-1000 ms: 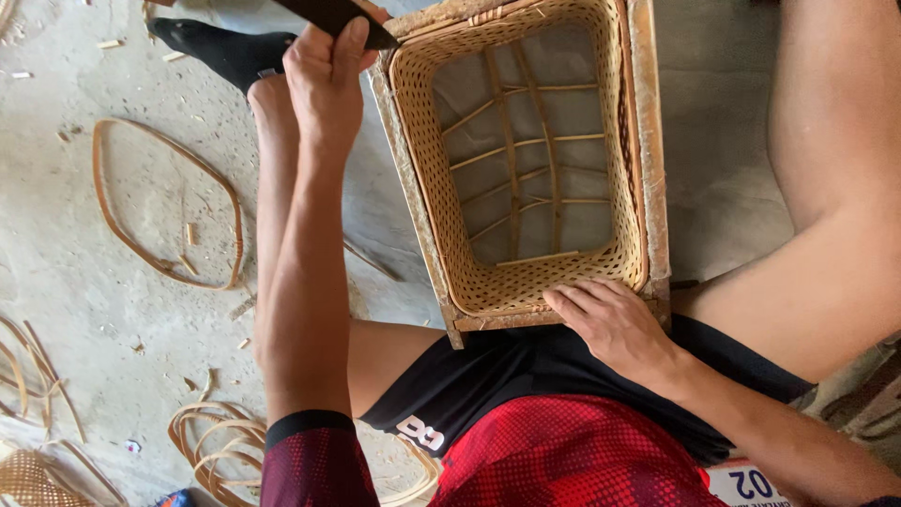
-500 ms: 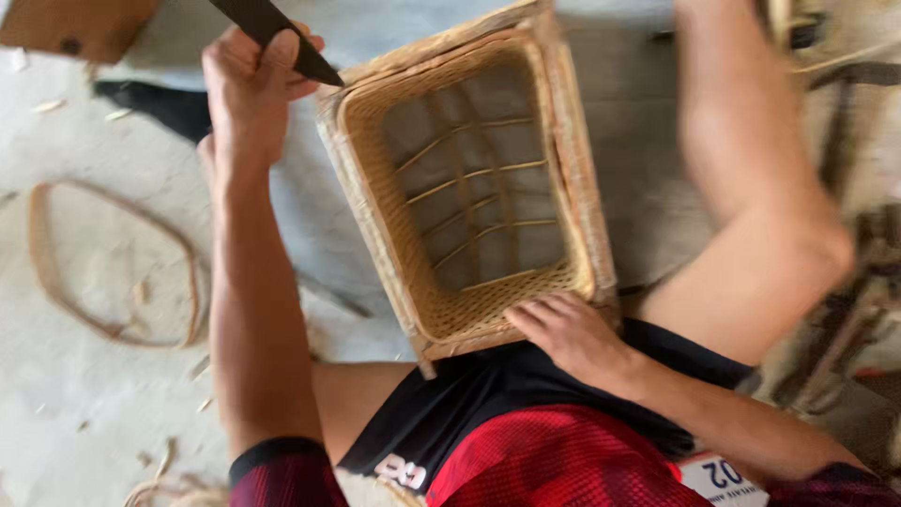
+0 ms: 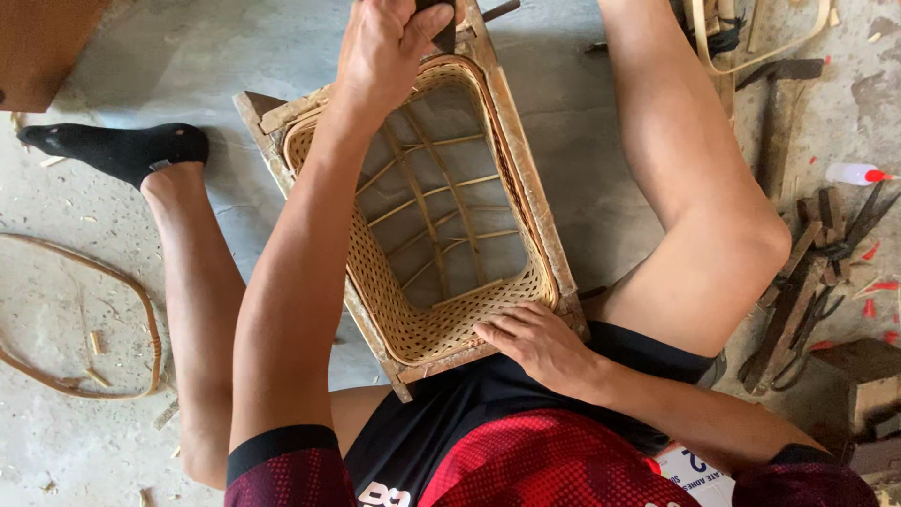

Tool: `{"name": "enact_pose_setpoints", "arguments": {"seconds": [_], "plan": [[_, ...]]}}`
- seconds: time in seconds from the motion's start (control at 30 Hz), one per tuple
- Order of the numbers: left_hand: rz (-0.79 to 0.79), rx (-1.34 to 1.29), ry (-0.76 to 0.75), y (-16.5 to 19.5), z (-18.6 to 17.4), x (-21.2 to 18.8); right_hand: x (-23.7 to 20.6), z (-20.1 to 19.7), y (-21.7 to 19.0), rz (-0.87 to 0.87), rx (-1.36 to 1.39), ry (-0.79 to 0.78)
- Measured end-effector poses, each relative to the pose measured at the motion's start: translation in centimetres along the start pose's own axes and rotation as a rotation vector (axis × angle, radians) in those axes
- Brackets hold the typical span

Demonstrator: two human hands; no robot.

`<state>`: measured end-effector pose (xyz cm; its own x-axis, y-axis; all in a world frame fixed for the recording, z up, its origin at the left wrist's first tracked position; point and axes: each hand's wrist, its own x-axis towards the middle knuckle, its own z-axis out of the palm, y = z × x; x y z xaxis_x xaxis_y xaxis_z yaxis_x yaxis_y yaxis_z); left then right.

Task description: The person sits on the floor with a woven bamboo basket frame on their lap, fitting thin bamboo strips across the open side as ribs. They apply glue from a squeeze bottle along the frame edge, press the strips into place, trim ends with pliers, and tap strips tight with a hammer.

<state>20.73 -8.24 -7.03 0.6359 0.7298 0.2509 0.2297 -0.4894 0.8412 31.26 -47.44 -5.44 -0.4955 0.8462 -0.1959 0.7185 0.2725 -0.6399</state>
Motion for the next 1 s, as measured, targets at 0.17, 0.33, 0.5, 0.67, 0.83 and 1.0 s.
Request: {"name": "enact_pose_setpoints", "arguments": {"seconds": [0.17, 0.33, 0.5, 0.67, 0.83, 1.0], "plan": [[-0.044, -0.182, -0.155, -1.7, -0.3, 1.0, -0.5, 0.2, 0.4, 0.004, 0.01, -0.027], [-0.153, -0.418, -0.267, -1.6, -0.6, 3.4, 1.2, -2.2, -0.7, -0.009, 0.004, -0.028], [0.083, 0.513, -0.278, 5.4, -1.1, 4.4, 2.1, -11.3, -3.8, -0.123, -0.04, 0.326], [0.335, 1.052, -0.237, 19.2, 1.3, -0.2, -3.4, -21.8, -6.9, 0.148, -0.708, 0.686], [0.587, 0.579, -0.04, 23.8, 5.2, -5.0, -8.9, -19.8, -2.7, 0.81, -0.419, 0.314], [-0.357, -0.164, 0.213, 16.8, 6.3, -9.4, -18.1, -11.3, 9.0, 0.833, -0.398, 0.703]]}}
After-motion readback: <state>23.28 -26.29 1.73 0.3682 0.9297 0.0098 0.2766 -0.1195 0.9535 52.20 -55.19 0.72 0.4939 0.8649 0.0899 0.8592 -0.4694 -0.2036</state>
